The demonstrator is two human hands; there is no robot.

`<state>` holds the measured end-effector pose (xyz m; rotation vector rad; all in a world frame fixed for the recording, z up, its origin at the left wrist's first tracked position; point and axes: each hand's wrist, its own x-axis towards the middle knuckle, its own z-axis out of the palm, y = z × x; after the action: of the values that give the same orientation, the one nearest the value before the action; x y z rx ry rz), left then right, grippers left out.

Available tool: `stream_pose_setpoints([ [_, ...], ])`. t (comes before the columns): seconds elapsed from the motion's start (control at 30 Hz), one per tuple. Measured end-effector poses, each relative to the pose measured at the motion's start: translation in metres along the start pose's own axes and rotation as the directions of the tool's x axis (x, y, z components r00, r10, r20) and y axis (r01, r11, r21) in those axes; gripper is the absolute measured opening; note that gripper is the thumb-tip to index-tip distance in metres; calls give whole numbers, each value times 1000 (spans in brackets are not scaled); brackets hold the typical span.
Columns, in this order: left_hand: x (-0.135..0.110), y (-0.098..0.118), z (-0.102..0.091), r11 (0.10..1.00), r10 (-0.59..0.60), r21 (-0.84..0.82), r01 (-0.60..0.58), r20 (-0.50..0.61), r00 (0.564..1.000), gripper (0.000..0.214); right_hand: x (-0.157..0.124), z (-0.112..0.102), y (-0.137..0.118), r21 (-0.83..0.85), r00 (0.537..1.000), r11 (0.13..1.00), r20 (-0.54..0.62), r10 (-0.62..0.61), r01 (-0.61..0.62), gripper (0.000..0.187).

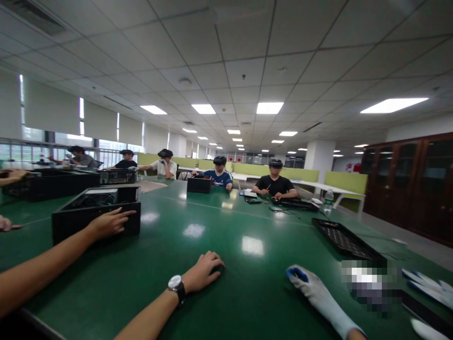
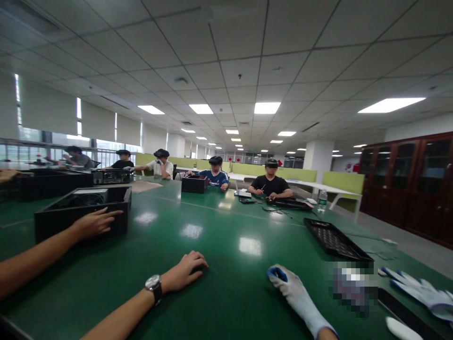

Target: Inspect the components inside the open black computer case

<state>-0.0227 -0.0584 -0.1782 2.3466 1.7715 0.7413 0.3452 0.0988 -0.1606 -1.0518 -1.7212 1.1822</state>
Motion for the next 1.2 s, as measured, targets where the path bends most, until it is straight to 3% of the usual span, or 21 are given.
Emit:
stream_pose_setpoints([
  [0.17,0,1,0,1000,0,-3,0,-2,1000,29,0,-10,-1,-110,997,991,26,-73,75,54],
  [0.3,0,0,1,1000,-5,-6,4,-5,1000,28,3,-18,8,-81,996,996,91,-24,31,68],
  [0.4,0,-1,2,1000,-7,-7,7,-4,1000,28,4,-17,13,-72,992,997,127,2,7,67],
  [0.8,1,-1,2,1000,-17,-5,17,3,1000,27,-1,-12,4,-311,996,950,89,0,28,66],
  [1.03,1,-1,1,1000,-24,-13,24,7,1000,27,-7,-12,-4,-340,1000,940,23,4,4,65],
  [1.2,1,-1,1,1000,-15,-15,15,6,1000,27,-3,-10,-1,-367,1000,930,10,14,-10,77],
])
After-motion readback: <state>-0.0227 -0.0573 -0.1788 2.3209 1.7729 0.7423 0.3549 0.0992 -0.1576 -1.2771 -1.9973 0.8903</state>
